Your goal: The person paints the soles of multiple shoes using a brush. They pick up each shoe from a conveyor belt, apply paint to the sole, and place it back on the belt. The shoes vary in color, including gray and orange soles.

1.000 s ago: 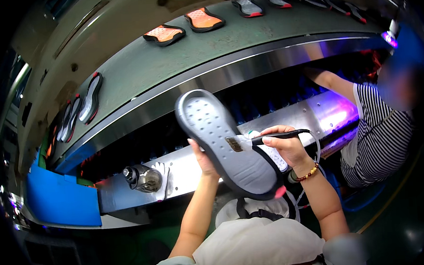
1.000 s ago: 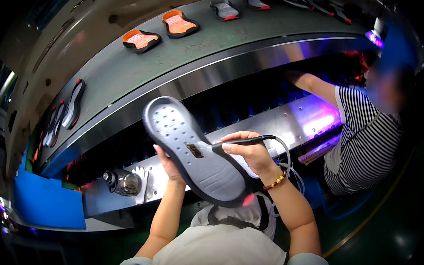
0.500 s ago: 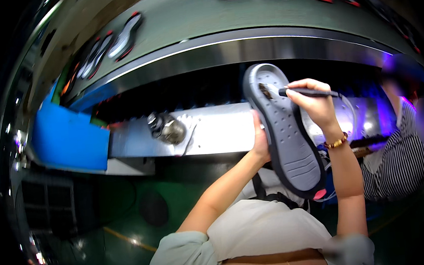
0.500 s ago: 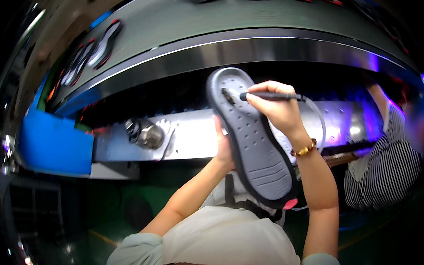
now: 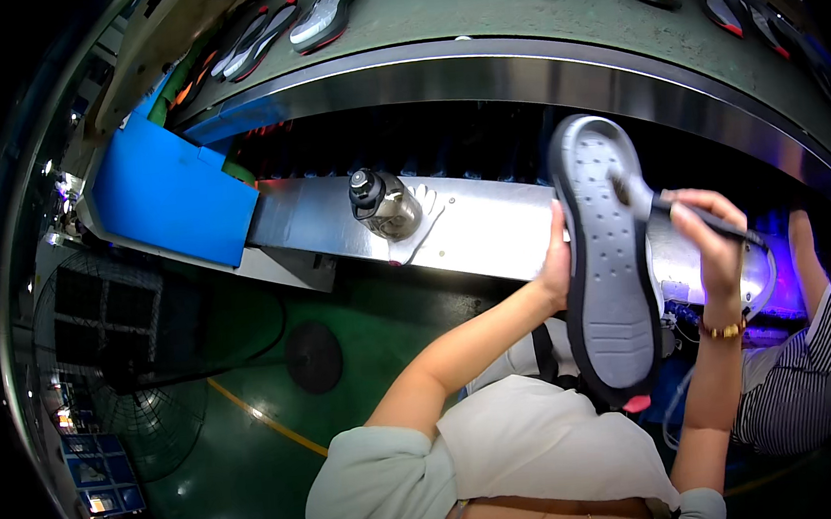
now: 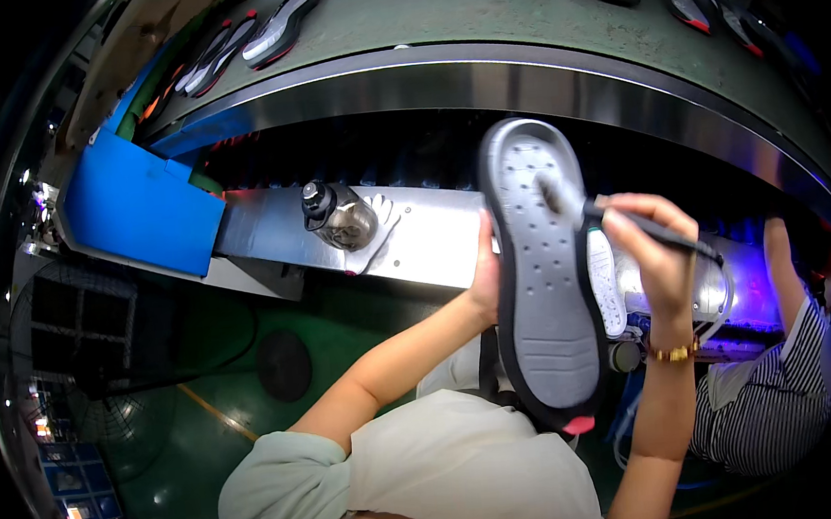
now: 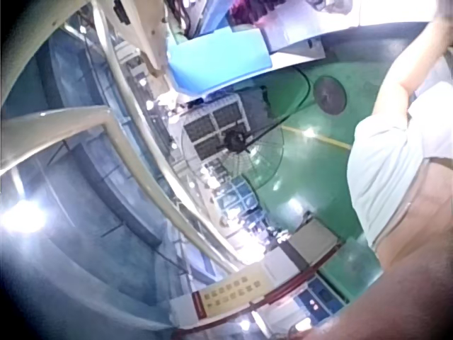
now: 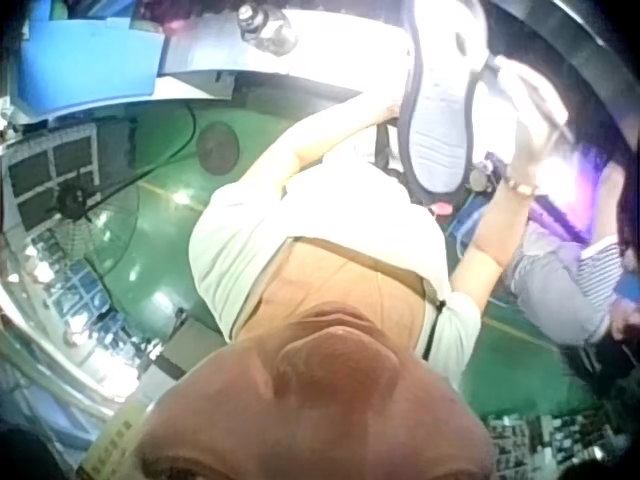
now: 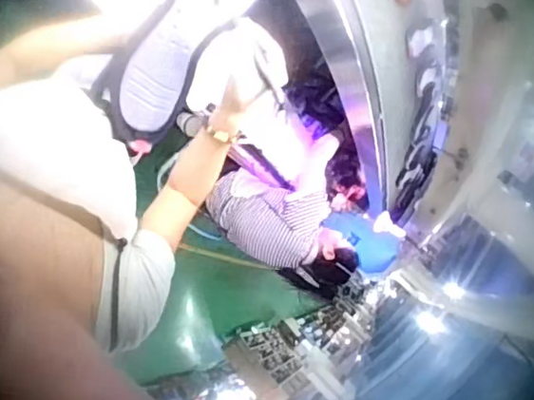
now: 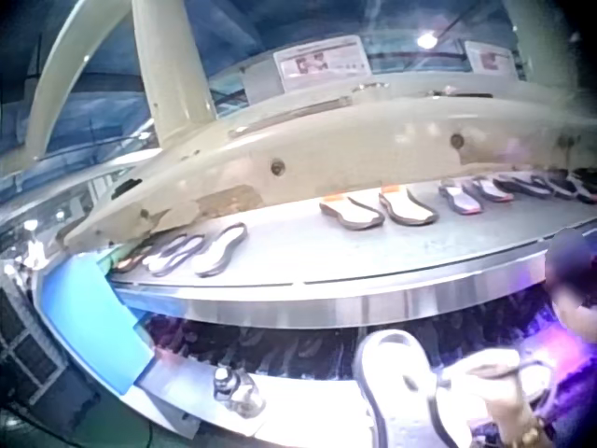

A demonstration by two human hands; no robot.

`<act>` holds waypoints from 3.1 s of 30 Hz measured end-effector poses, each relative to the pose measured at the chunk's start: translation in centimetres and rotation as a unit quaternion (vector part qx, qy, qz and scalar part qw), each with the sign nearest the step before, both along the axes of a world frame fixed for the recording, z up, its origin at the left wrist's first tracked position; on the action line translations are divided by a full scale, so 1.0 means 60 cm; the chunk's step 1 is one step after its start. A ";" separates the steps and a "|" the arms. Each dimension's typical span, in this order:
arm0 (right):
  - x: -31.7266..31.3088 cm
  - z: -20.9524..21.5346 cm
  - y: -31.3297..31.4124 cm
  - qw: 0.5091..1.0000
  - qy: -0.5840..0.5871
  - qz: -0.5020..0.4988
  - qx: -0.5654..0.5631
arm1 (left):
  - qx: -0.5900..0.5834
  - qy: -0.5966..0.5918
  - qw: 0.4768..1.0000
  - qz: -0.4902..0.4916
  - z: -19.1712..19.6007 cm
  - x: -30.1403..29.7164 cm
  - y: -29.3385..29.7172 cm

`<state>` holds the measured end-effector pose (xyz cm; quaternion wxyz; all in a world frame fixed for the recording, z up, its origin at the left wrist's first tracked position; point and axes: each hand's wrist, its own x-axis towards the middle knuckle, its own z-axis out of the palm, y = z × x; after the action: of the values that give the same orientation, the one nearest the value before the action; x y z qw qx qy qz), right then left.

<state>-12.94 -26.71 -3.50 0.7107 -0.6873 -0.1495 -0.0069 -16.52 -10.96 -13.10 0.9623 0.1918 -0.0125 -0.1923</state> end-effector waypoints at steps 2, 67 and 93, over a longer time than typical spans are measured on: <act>0.026 -0.011 0.010 0.999 -0.020 -0.008 -0.042 | 0.039 -0.011 0.997 -0.058 0.000 0.004 -0.015; -0.096 -0.048 -0.074 0.964 -0.084 0.240 -0.071 | 0.136 -0.116 0.948 0.263 0.100 0.043 0.073; -0.118 -0.062 -0.009 0.968 0.111 0.110 0.195 | -0.017 -0.174 0.973 0.148 0.051 -0.010 0.022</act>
<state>-20.00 -27.24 -7.20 0.8398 -0.5108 -0.1402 0.1192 -17.13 -9.65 -10.04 0.9663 0.2056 -0.1544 -0.0116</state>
